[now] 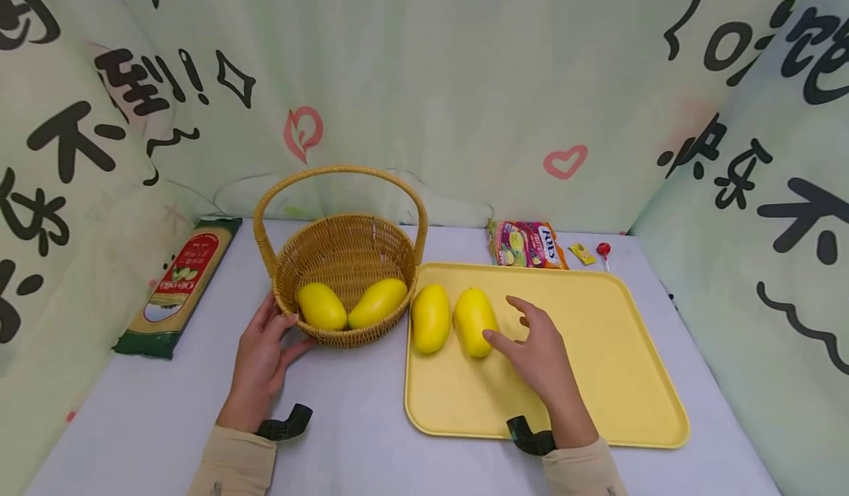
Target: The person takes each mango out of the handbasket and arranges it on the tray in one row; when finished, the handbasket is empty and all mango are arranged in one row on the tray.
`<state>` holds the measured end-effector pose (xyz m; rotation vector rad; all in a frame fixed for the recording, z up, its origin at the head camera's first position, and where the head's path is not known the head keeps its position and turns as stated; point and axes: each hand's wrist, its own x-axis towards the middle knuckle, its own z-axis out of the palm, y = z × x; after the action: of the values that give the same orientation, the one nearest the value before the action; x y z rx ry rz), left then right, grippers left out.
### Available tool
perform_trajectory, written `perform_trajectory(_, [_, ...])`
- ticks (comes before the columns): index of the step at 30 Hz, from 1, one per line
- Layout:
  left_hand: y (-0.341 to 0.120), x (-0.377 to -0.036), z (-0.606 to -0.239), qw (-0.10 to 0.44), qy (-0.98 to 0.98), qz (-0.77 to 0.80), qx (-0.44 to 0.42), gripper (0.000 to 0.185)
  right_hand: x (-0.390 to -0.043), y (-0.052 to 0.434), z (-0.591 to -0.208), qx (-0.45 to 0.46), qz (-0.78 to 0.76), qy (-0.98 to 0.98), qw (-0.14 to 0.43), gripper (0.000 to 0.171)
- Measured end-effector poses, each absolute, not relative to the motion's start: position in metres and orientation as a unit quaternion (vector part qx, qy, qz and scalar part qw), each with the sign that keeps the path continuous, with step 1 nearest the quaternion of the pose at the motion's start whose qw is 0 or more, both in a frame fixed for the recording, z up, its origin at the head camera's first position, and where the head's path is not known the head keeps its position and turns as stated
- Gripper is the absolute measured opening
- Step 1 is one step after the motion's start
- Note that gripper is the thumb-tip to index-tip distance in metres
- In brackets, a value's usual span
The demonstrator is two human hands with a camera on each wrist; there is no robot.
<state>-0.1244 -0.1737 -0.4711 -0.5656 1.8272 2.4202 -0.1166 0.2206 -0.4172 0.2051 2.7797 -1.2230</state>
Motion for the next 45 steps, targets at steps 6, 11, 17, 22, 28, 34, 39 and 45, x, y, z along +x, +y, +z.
perform_trajectory(6, [-0.173, -0.122, -0.472, 0.028, 0.596, 0.781, -0.186, 0.072, -0.104, 0.211, -0.388, 0.015, -0.396, 0.918, -0.014, 0.07])
perform_trajectory(11, [-0.174, -0.122, -0.472, 0.024, 0.592, 0.785, -0.181, 0.072, -0.102, 0.19, -0.354, -0.05, -0.377, 0.924, -0.049, 0.065])
perform_trajectory(17, [-0.173, -0.124, -0.473, 0.021, 0.59, 0.788, -0.177, 0.071, -0.121, 0.158, -0.326, -0.137, -0.354, 0.925, -0.037, 0.064])
perform_trajectory(22, [-0.173, -0.125, -0.474, 0.025, 0.59, 0.788, -0.175, 0.072, -0.15, 0.131, -0.317, -0.173, -0.312, 0.934, 0.036, 0.064])
perform_trajectory(28, [-0.174, -0.125, -0.476, 0.025, 0.588, 0.789, -0.175, 0.072, -0.182, 0.096, -0.316, -0.203, -0.273, 0.93, 0.137, 0.065])
perform_trajectory(34, [-0.176, -0.125, -0.474, 0.024, 0.588, 0.79, -0.174, 0.072, -0.21, 0.069, -0.317, -0.207, -0.249, 0.927, 0.189, 0.065])
perform_trajectory(39, [-0.177, -0.125, -0.473, 0.025, 0.586, 0.792, -0.169, 0.073, -0.226, 0.052, -0.322, -0.196, -0.211, 0.928, 0.236, 0.063])
perform_trajectory(45, [-0.176, -0.125, -0.473, 0.026, 0.58, 0.797, -0.168, 0.073, -0.239, 0.04, -0.331, -0.163, -0.176, 0.926, 0.29, 0.051])
